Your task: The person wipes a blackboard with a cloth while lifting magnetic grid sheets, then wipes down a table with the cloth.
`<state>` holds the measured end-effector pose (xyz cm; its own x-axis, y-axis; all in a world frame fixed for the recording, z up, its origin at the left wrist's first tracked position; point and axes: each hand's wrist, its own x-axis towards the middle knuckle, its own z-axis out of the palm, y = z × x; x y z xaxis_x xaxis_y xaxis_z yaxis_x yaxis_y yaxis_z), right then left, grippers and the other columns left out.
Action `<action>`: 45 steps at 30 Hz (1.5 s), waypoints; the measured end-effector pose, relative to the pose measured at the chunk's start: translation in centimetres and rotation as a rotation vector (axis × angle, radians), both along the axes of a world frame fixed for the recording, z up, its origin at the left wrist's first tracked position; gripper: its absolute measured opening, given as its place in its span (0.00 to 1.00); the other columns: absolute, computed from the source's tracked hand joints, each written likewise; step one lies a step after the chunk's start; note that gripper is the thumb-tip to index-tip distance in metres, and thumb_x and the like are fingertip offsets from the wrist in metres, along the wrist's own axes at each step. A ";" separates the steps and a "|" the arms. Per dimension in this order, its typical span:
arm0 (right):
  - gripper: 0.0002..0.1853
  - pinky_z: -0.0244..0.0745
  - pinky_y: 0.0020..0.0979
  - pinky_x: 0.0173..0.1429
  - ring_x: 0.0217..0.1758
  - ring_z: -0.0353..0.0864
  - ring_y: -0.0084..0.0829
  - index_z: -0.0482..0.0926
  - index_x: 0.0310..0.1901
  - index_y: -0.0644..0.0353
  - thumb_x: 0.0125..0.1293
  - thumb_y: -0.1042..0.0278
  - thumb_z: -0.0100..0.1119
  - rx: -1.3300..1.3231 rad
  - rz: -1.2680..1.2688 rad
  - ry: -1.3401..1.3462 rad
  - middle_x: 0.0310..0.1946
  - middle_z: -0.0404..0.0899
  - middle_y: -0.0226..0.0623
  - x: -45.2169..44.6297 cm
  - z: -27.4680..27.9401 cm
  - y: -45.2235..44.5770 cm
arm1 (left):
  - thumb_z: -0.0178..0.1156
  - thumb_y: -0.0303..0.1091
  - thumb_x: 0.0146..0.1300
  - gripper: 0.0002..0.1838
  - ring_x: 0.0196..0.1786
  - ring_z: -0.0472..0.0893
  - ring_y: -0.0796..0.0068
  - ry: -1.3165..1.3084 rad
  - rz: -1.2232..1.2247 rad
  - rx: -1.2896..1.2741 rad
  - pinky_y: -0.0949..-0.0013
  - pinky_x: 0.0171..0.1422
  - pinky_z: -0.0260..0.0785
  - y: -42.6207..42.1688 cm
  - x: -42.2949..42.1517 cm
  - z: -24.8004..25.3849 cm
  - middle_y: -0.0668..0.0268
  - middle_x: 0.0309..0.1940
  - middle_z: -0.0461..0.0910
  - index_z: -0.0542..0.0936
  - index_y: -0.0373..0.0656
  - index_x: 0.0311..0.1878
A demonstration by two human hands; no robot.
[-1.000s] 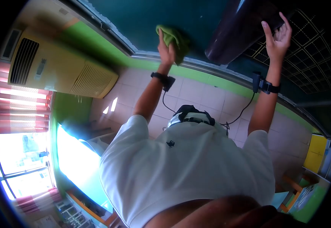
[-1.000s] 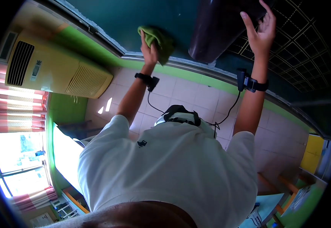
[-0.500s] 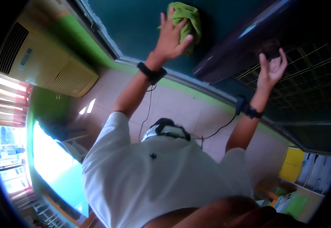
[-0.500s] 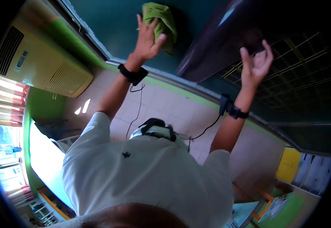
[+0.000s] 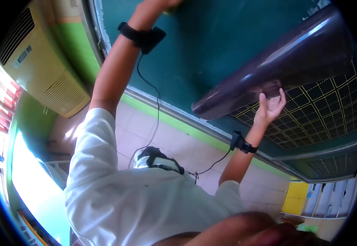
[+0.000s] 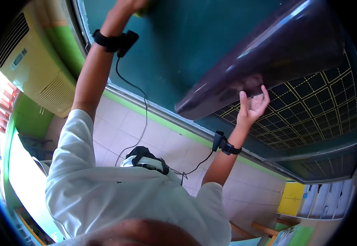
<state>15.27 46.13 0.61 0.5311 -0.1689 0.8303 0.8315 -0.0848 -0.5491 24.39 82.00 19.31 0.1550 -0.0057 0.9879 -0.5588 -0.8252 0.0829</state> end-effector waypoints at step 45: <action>0.52 0.61 0.42 0.72 0.71 0.63 0.39 0.39 0.77 0.44 0.60 0.93 0.56 0.161 -0.118 0.204 0.73 0.56 0.49 -2.2 2.8 3.1 | 0.50 0.40 0.70 0.16 0.79 0.54 0.72 0.090 -0.443 1.415 0.61 0.83 0.44 4.3 0.3 -1.9 0.65 0.74 0.61 0.84 0.47 0.51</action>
